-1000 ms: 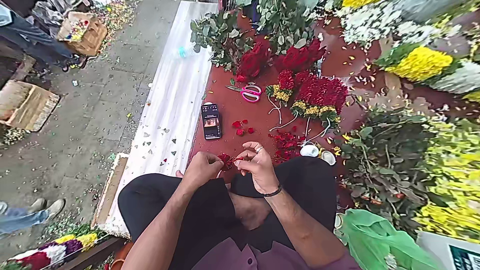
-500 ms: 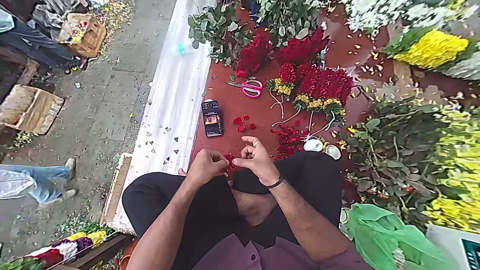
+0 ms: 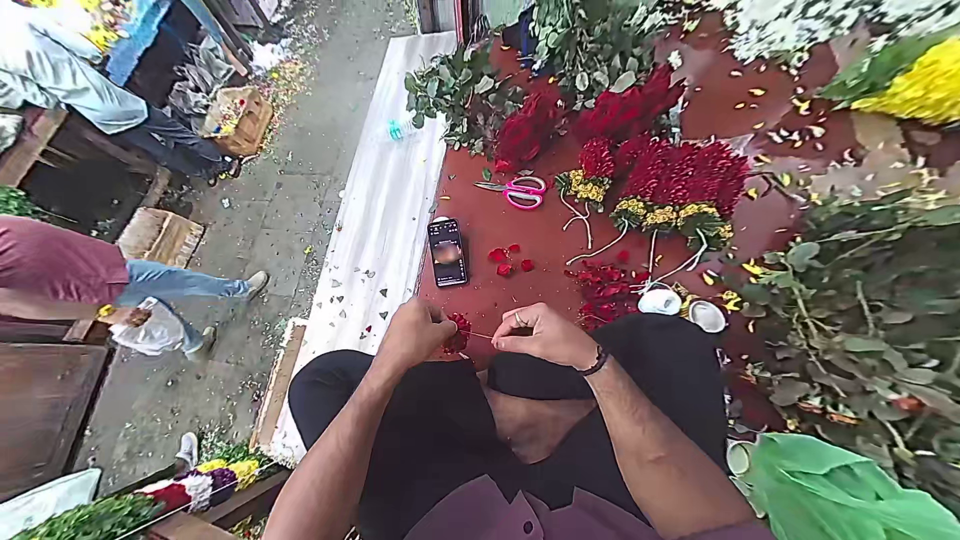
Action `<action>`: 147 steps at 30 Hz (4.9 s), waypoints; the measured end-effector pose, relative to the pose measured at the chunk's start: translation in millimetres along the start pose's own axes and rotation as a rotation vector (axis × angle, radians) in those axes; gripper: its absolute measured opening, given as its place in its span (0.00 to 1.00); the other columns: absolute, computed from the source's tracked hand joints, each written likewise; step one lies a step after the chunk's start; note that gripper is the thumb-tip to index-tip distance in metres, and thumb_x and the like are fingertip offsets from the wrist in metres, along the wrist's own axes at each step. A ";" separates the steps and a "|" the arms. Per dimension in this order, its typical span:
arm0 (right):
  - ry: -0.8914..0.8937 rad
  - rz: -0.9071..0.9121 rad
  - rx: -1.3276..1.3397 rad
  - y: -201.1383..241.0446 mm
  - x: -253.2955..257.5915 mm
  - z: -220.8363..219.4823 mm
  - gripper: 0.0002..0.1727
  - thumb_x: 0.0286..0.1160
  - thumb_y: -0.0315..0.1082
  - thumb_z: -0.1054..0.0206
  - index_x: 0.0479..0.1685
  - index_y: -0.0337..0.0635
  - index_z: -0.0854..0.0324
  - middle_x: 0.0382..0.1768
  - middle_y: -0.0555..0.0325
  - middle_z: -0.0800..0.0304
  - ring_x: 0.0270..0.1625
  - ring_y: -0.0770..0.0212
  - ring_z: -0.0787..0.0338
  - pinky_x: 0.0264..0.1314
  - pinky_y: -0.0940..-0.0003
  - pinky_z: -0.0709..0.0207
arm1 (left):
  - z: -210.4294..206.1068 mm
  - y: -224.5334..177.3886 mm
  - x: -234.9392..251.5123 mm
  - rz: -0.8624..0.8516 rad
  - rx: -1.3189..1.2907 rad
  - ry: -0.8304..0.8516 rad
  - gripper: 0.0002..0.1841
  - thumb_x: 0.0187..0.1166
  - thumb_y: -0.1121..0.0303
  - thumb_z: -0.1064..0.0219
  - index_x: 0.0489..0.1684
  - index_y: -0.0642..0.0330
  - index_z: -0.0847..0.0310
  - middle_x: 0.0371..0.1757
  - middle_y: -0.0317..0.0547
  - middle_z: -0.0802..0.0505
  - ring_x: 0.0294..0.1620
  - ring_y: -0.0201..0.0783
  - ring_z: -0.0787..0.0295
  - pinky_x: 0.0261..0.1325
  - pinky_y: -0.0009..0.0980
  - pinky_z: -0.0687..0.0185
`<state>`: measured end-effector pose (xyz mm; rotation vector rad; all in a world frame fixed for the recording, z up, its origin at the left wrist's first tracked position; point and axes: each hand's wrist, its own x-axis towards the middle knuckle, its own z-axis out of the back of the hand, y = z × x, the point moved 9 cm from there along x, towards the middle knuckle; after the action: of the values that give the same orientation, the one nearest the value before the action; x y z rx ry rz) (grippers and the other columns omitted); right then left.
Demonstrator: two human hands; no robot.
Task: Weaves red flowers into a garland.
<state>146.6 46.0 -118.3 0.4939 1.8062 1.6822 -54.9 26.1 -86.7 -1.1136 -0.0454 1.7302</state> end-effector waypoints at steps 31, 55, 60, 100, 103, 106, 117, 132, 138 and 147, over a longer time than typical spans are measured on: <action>-0.094 -0.257 0.030 -35.9 -1.2 44.8 0.10 0.81 0.36 0.32 0.46 0.40 0.07 0.37 0.59 0.05 0.36 0.68 0.11 0.41 0.68 0.16 | -13.2 -9.6 -16.0 -0.147 -0.099 0.164 0.08 0.71 0.57 0.23 0.29 0.49 0.07 0.27 0.33 0.07 0.28 0.30 0.12 0.37 0.39 0.13; -0.568 -0.576 -0.075 -129.6 44.7 162.7 0.18 0.64 0.23 0.25 0.55 0.39 0.13 0.37 0.50 0.09 0.25 0.62 0.17 0.23 0.67 0.23 | -22.4 7.0 -2.6 -0.199 -0.316 0.025 0.08 0.72 0.57 0.26 0.27 0.46 0.07 0.25 0.27 0.08 0.25 0.24 0.14 0.31 0.29 0.17; -0.591 -0.598 0.067 -121.5 29.5 148.9 0.13 0.72 0.26 0.27 0.55 0.41 0.11 0.39 0.50 0.06 0.28 0.61 0.11 0.25 0.66 0.19 | -18.5 12.0 -2.3 -0.169 -0.301 -0.022 0.07 0.72 0.58 0.24 0.27 0.46 0.07 0.25 0.28 0.08 0.25 0.25 0.14 0.32 0.32 0.16; -0.665 -0.274 0.166 -54.7 6.8 125.1 0.07 0.73 0.22 0.34 0.42 0.34 0.11 0.33 0.48 0.05 0.27 0.60 0.10 0.22 0.68 0.19 | -30.3 14.7 4.3 -0.157 -0.244 0.017 0.08 0.72 0.56 0.25 0.28 0.47 0.07 0.24 0.29 0.08 0.25 0.27 0.14 0.33 0.35 0.17; -0.644 -0.245 0.197 -50.2 5.5 118.5 0.08 0.75 0.22 0.37 0.42 0.33 0.11 0.36 0.47 0.05 0.30 0.59 0.08 0.25 0.67 0.16 | -30.8 14.4 3.9 -0.161 -0.244 0.019 0.09 0.72 0.56 0.25 0.27 0.46 0.07 0.24 0.28 0.08 0.25 0.26 0.14 0.32 0.35 0.17; -0.611 -0.202 0.194 -46.9 4.0 110.4 0.11 0.73 0.20 0.38 0.45 0.32 0.11 0.39 0.45 0.05 0.32 0.58 0.08 0.30 0.64 0.13 | -28.3 12.5 2.4 -0.172 -0.241 0.006 0.09 0.72 0.56 0.25 0.26 0.46 0.08 0.23 0.28 0.09 0.24 0.26 0.15 0.31 0.34 0.18; -0.584 -0.077 0.073 -19.2 -13.6 77.8 0.08 0.71 0.25 0.25 0.47 0.39 0.10 0.34 0.50 0.07 0.25 0.60 0.14 0.26 0.67 0.17 | -27.1 11.3 -0.4 -0.144 -0.251 -0.009 0.08 0.72 0.59 0.24 0.26 0.48 0.08 0.23 0.30 0.09 0.24 0.26 0.16 0.32 0.35 0.19; -0.451 -0.231 0.418 -5.7 -8.6 -22.1 0.33 0.56 0.19 0.19 0.66 0.35 0.28 0.33 0.40 0.06 0.27 0.50 0.07 0.25 0.63 0.14 | -36.8 8.7 1.5 -0.175 -0.249 0.003 0.08 0.79 0.60 0.29 0.34 0.48 0.04 0.27 0.33 0.07 0.27 0.30 0.12 0.35 0.40 0.13; -0.493 -0.299 0.277 -16.8 -6.4 -22.3 0.34 0.54 0.21 0.16 0.65 0.37 0.27 0.29 0.45 0.07 0.21 0.54 0.10 0.18 0.66 0.17 | -39.0 -2.0 -2.4 -0.245 -0.275 0.050 0.05 0.75 0.61 0.24 0.37 0.48 0.03 0.28 0.31 0.06 0.27 0.27 0.12 0.33 0.35 0.13; -0.287 -0.300 0.068 -22.3 -4.1 -11.0 0.60 0.41 0.37 0.07 0.86 0.52 0.38 0.30 0.59 0.15 0.29 0.60 0.16 0.34 0.63 0.16 | -46.3 4.8 -0.9 -0.157 -0.296 0.079 0.06 0.70 0.61 0.22 0.25 0.50 0.06 0.23 0.34 0.08 0.24 0.31 0.13 0.32 0.41 0.15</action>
<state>145.5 32.3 -139.5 0.4429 1.6378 1.2813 -26.5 2.2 -114.9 -1.3553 -0.3406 1.5705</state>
